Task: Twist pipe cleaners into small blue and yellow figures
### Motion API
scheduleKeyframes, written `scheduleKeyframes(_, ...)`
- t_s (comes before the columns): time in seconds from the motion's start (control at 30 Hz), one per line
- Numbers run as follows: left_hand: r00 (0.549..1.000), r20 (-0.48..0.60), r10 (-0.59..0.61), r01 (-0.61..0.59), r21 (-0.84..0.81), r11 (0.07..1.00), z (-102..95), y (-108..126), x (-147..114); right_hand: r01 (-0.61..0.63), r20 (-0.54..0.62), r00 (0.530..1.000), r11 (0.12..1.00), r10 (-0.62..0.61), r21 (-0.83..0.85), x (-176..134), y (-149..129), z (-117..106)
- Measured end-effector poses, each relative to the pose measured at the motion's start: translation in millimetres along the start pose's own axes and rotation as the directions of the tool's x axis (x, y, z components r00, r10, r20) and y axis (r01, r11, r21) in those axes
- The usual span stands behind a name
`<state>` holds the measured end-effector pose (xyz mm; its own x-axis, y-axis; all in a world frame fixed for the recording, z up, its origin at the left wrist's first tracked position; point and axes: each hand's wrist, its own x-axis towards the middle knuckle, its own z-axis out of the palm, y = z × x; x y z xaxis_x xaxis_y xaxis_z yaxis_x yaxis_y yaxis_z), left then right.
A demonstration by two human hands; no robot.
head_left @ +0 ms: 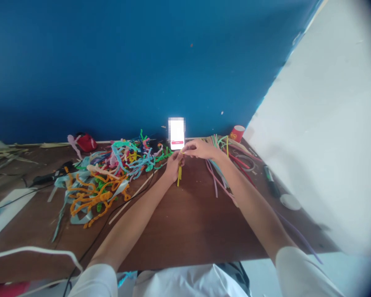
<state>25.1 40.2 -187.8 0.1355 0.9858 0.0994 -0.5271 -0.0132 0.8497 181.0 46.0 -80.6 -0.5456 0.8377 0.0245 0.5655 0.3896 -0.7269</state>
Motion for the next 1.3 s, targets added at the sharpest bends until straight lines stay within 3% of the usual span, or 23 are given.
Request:
scheduleKeyframes(0.5, 0.993, 0.029, -0.114, 0.116, -0.119, 0.986, 0.9, 7.3, -0.8, -0.116, -0.062, 0.992, 0.992, 0.113, -0.039, 5.7, 20.6, 1.1)
scheduleKeyframes(0.67, 0.985, 0.093, -0.142, 0.154, -0.135, 0.979, 3.3, 12.2, -3.7, -0.157, -0.099, 0.984, 0.983, 0.148, -0.092, 6.8, 27.8, -1.4)
scheduleKeyframes(1.0, 0.997, 0.06, -0.057, 0.055, 0.031, 0.998, 2.4, 3.4, -2.7, -0.188, -0.129, 0.977, 0.973, 0.17, -0.135, 4.9, 32.1, -5.8)
scheduleKeyframes(1.17, 0.996, 0.019, -0.088, 0.087, 0.026, 0.996, 5.5, 6.4, -4.0, -0.145, 0.009, 0.989, 0.989, 0.145, -0.042, 1.6, 35.4, -12.4)
scheduleKeyframes(1.3, 0.986, 0.11, -0.123, 0.111, 0.103, 0.988, 7.8, 10.0, -6.1, -0.142, 0.009, 0.99, 0.989, 0.142, -0.03, 2.4, 42.8, -15.7)
